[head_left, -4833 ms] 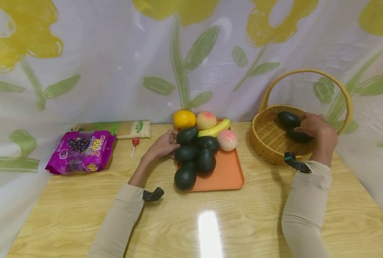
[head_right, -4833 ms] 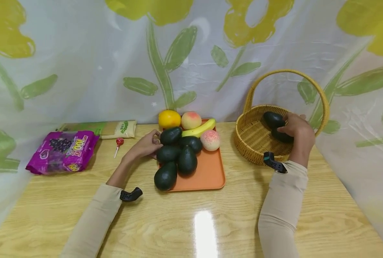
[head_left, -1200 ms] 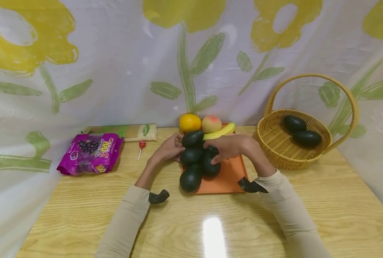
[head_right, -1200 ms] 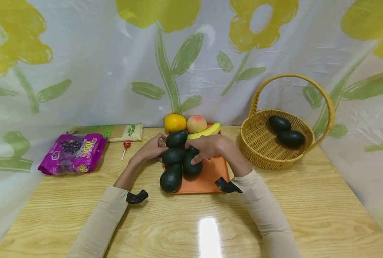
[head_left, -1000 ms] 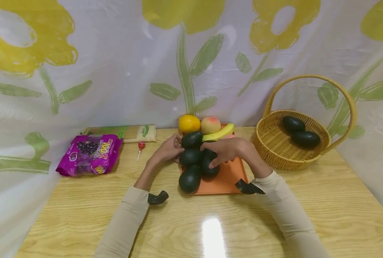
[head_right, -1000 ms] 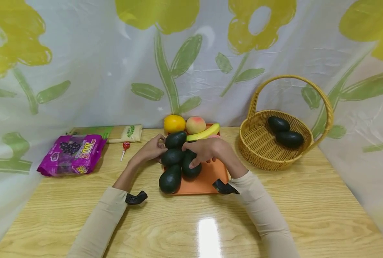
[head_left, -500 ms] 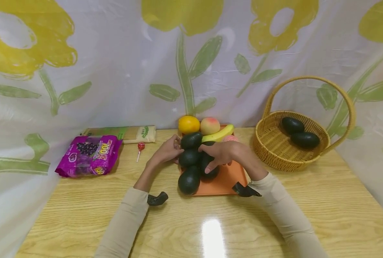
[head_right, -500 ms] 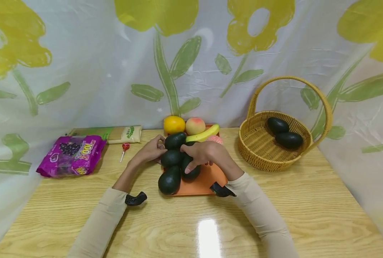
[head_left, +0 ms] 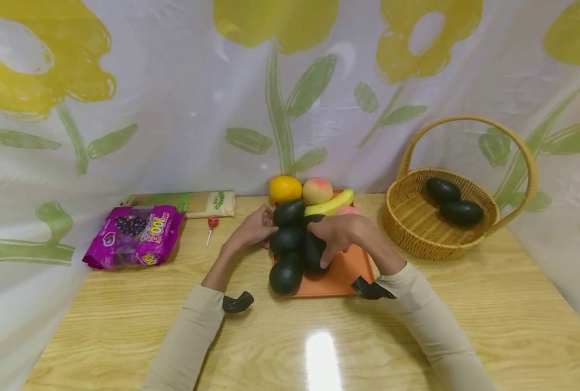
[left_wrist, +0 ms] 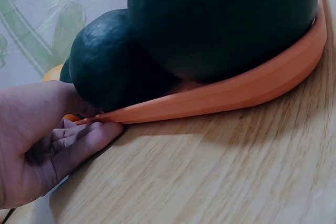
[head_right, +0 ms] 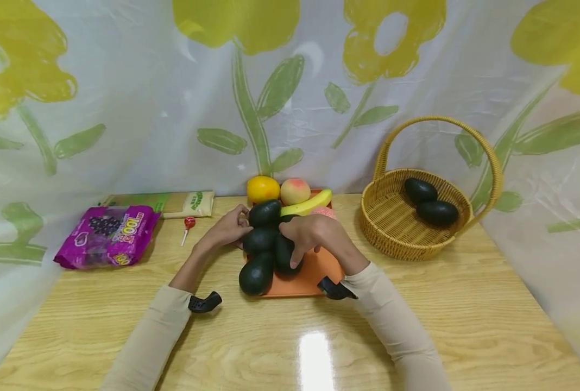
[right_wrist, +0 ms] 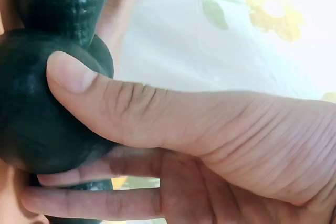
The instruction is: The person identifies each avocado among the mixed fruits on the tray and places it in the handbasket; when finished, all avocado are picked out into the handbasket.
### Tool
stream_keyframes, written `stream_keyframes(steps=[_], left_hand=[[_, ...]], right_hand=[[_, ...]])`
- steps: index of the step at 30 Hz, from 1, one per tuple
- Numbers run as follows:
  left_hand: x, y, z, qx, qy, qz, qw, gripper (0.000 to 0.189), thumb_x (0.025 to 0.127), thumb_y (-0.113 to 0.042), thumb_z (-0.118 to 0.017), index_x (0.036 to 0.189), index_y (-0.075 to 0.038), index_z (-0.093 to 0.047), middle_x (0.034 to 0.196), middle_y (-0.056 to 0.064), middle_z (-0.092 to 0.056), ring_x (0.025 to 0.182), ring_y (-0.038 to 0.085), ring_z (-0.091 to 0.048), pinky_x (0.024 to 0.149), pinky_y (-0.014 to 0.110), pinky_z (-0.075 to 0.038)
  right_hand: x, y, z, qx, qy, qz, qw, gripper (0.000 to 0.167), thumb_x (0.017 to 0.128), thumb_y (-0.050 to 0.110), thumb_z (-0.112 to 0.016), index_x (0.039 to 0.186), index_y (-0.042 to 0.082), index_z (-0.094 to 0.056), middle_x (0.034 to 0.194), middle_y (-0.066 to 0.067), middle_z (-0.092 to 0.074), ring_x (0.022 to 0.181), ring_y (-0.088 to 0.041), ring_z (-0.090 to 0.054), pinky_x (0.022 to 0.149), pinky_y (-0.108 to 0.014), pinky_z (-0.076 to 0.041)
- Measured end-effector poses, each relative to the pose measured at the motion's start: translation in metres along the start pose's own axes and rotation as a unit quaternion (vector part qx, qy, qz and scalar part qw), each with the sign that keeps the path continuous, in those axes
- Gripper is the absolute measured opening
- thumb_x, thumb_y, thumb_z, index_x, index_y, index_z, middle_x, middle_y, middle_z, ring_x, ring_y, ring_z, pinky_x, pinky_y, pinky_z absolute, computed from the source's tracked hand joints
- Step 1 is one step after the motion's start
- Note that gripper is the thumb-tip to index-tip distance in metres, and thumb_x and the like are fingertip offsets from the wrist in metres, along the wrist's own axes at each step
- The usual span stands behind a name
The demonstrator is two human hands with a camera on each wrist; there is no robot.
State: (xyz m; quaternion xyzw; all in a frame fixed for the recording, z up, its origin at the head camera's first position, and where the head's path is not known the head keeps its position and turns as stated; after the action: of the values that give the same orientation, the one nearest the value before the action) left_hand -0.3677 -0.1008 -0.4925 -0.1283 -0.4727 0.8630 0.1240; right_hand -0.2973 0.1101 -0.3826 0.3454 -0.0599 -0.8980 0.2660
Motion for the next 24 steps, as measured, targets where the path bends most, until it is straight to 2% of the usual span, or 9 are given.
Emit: stream_keyframes(steps=[4,8,11,13,17,19,24], left_hand=[[-0.0008,0.0009,0.0013,-0.003,0.001,0.0,1.0,0.04,0.097,-0.01,-0.067,0.129,-0.002,-0.044,0.09,0.014,-0.063,0.057,0.014,-0.063,0.053,0.029,-0.062],[-0.0028,0.0013,0.0021,-0.005,0.001,0.007,1.0,0.041,0.097,-0.01,-0.068,0.13,-0.002,-0.044,0.091,0.014,-0.063,0.057,0.015,-0.064,0.053,0.027,-0.062],[-0.0024,0.0022,0.0015,-0.005,0.001,0.011,0.9999,0.041,0.098,-0.01,-0.068,0.131,-0.002,-0.044,0.09,0.014,-0.063,0.057,0.015,-0.064,0.053,0.027,-0.062],[-0.0013,0.0019,0.0013,-0.003,0.001,0.008,1.0,0.041,0.098,-0.011,-0.067,0.131,-0.002,-0.044,0.09,0.014,-0.063,0.058,0.015,-0.064,0.054,0.027,-0.062],[0.0007,0.0004,-0.0001,-0.003,0.003,0.007,1.0,0.041,0.099,-0.011,-0.067,0.131,-0.003,-0.044,0.089,0.013,-0.063,0.059,0.014,-0.063,0.054,0.027,-0.062],[0.0008,0.0001,-0.001,-0.004,0.006,0.009,0.9999,0.041,0.099,-0.011,-0.067,0.131,-0.003,-0.044,0.089,0.012,-0.063,0.059,0.014,-0.064,0.054,0.027,-0.062],[-0.002,-0.002,-0.001,-0.003,0.008,0.012,0.9999,0.042,0.098,-0.011,-0.067,0.132,-0.002,-0.044,0.092,0.015,-0.064,0.059,0.014,-0.064,0.054,0.027,-0.062]], right_hand=[[0.0023,0.0038,-0.0022,0.012,0.009,0.016,0.9998,0.084,0.089,0.028,-0.084,0.154,0.01,-0.034,0.135,-0.012,-0.055,0.09,-0.031,-0.074,0.079,-0.042,-0.067],[0.0047,0.0061,-0.0048,0.028,0.016,0.041,0.9986,0.075,0.09,0.028,-0.083,0.147,0.013,-0.037,0.139,-0.013,-0.053,0.092,-0.026,-0.073,0.076,-0.039,-0.067],[0.0051,0.0061,-0.0053,0.019,0.019,0.053,0.9982,0.073,0.09,0.026,-0.083,0.146,0.015,-0.037,0.139,-0.014,-0.055,0.089,-0.026,-0.074,0.076,-0.04,-0.067],[0.0046,0.0054,-0.0047,0.007,0.018,0.058,0.9981,0.071,0.09,0.025,-0.083,0.145,0.016,-0.038,0.134,-0.014,-0.058,0.086,-0.029,-0.075,0.077,-0.042,-0.067],[0.0034,0.0044,-0.0034,-0.014,0.017,0.07,0.9973,0.068,0.089,0.024,-0.084,0.141,0.019,-0.041,0.12,-0.011,-0.064,0.087,-0.028,-0.074,0.078,-0.039,-0.065],[0.0025,0.0045,-0.0029,-0.034,0.011,0.084,0.9959,0.068,0.088,0.025,-0.085,0.141,0.019,-0.042,0.121,-0.009,-0.065,0.096,-0.024,-0.072,0.085,-0.036,-0.062],[-0.0009,0.0049,-0.0007,-0.06,-0.013,0.123,0.9905,0.07,0.086,0.024,-0.087,0.142,0.017,-0.045,0.14,-0.007,-0.061,0.121,-0.02,-0.061,0.109,-0.038,-0.053]])
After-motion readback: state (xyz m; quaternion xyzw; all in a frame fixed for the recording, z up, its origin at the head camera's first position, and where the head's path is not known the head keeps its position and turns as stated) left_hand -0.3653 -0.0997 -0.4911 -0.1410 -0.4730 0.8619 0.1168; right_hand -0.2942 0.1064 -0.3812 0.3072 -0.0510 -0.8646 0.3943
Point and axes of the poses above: each hand's wrist, its own x-axis towards the middle knuckle, its own z-axis out of the back of the hand, y = z × x, the point moved 4 cm from there along x, towards the middle knuckle
